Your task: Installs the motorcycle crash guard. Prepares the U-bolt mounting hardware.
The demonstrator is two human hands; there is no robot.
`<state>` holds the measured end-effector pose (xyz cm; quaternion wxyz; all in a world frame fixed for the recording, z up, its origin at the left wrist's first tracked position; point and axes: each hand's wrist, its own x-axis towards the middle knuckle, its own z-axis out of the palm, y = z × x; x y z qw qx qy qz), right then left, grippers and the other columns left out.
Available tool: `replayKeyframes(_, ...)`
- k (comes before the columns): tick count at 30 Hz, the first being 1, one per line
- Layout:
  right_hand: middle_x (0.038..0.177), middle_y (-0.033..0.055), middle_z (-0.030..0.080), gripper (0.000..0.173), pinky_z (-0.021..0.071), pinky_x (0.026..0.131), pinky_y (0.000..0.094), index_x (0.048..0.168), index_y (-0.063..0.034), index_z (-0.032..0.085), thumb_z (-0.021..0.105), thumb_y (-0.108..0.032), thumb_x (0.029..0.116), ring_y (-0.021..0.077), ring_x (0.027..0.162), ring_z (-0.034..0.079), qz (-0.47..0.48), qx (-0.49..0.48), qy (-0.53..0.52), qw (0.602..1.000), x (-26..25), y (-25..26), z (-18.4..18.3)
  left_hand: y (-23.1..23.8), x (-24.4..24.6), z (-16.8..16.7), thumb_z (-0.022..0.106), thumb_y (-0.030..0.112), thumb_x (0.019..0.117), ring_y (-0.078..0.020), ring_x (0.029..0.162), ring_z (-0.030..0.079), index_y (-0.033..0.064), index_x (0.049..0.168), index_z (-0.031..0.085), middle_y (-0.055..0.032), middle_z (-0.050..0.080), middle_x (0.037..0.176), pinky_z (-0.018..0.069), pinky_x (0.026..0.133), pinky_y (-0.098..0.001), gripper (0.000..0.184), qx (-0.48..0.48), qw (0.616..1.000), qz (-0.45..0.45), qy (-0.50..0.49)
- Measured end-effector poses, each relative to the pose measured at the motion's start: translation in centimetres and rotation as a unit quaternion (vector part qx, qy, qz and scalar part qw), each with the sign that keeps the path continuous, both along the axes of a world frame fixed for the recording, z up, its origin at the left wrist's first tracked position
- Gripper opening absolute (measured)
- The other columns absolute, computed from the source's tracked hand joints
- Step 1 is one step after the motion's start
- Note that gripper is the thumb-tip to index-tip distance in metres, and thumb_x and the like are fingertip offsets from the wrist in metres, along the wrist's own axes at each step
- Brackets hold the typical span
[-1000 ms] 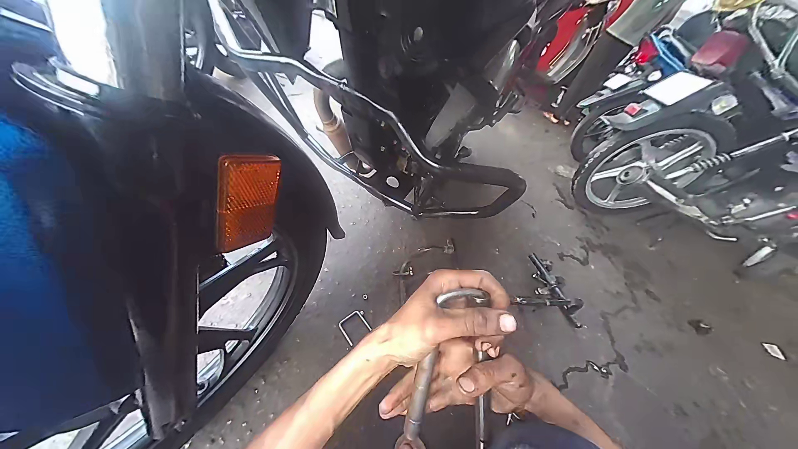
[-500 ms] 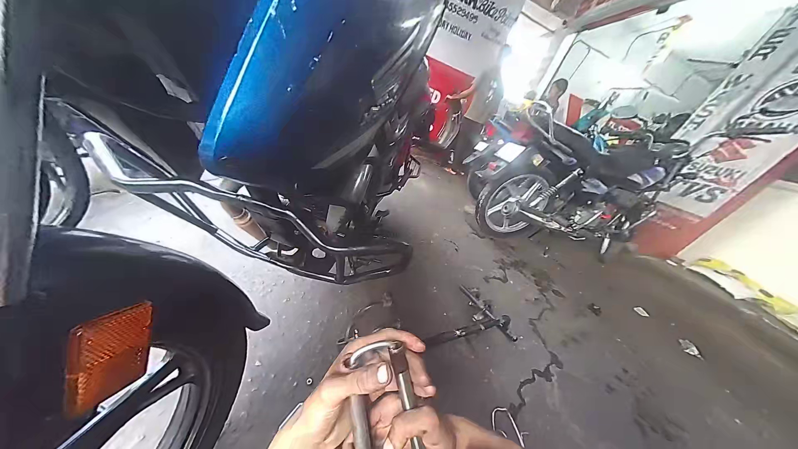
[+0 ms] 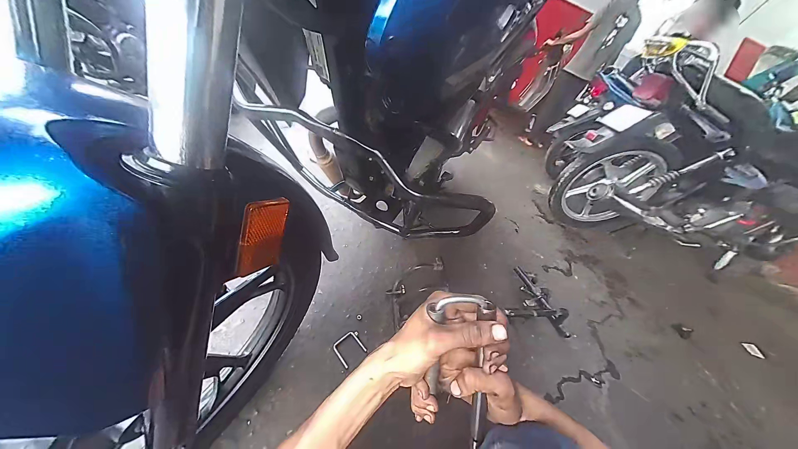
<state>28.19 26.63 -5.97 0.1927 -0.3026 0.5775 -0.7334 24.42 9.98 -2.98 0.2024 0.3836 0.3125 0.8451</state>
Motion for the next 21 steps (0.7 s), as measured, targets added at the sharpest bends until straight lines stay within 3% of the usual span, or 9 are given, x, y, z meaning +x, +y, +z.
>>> replayKeyframes(5, 0.078, -0.0139, 0.064, 0.014, 0.0507, 0.072, 0.0173, 0.087, -0.0198, 0.068, 0.06, -0.009, 0.0895, -0.0051, 0.076, 0.06, -0.001, -0.005, 0.023, 1.0, -0.01, -0.02, -0.08, 0.26, -0.03, 0.01, 0.061, 0.017, 0.0982, -0.0027, 0.068, 0.061, 0.0091, 0.094, 0.069, 0.0068, 0.064, 0.076, 0.0516, 0.065, -0.0216, 0.011, 0.001, 1.0, -0.006, 0.004)
replayKeyframes(9, 0.082, -0.014, 0.066, 0.016, 0.0526, 0.074, 0.018, 0.091, -0.0206, 0.07, 0.059, -0.009, 0.0908, -0.0046, 0.079, 0.062, 0.003, -0.015, 0.03, 0.999, 0.07, 0.17, -0.11, 0.51, 0.07, 0.09, 0.061, 0.016, 0.0984, -0.0025, 0.066, 0.06, 0.0081, 0.095, 0.069, 0.0065, 0.063, 0.074, 0.0513, 0.063, -0.0211, 0.012, 0.002, 1.0, 0.003, 0.006)
replayKeyframes(15, 0.074, -0.0151, 0.062, 0.016, 0.0499, 0.068, 0.0153, 0.083, -0.0201, 0.066, 0.059, -0.007, 0.0882, -0.0064, 0.07, 0.058, -0.015, -0.004, 0.025, 1.0, 0.22, -0.04, 0.13, 0.71, -0.07, -0.35, 0.061, 0.018, 0.0982, -0.0045, 0.069, 0.061, 0.0088, 0.093, 0.07, 0.0052, 0.065, 0.077, 0.0523, 0.065, -0.0238, 0.014, -0.004, 1.0, 0.007, -0.01)
replayKeyframes(18, 0.078, -0.0096, 0.067, 0.013, 0.0556, 0.071, 0.0241, 0.086, -0.0185, 0.068, 0.058, -0.012, 0.0909, 0.0011, 0.074, 0.065, 0.014, -0.008, -0.023, 1.0, 0.1, -0.05, 0.16, 0.75, 0.01, -0.35, 0.062, 0.017, 0.0976, -0.0046, 0.066, 0.061, 0.0082, 0.091, 0.07, 0.0044, 0.065, 0.075, 0.0529, 0.064, -0.0237, 0.014, 0.0, 1.0, 0.014, -0.02)
replayKeyframes(21, 0.074, -0.0154, 0.064, 0.016, 0.0504, 0.068, 0.0146, 0.08, -0.0208, 0.067, 0.059, -0.009, 0.0871, -0.0072, 0.071, 0.059, -0.036, 0.014, 0.007, 0.999, 0.32, -0.33, 0.37, 0.74, -0.05, -0.35, 0.062, 0.017, 0.0972, -0.0052, 0.066, 0.062, 0.0086, 0.091, 0.07, 0.0044, 0.065, 0.076, 0.0533, 0.064, -0.0244, 0.014, 0.003, 1.0, 0.008, -0.03)
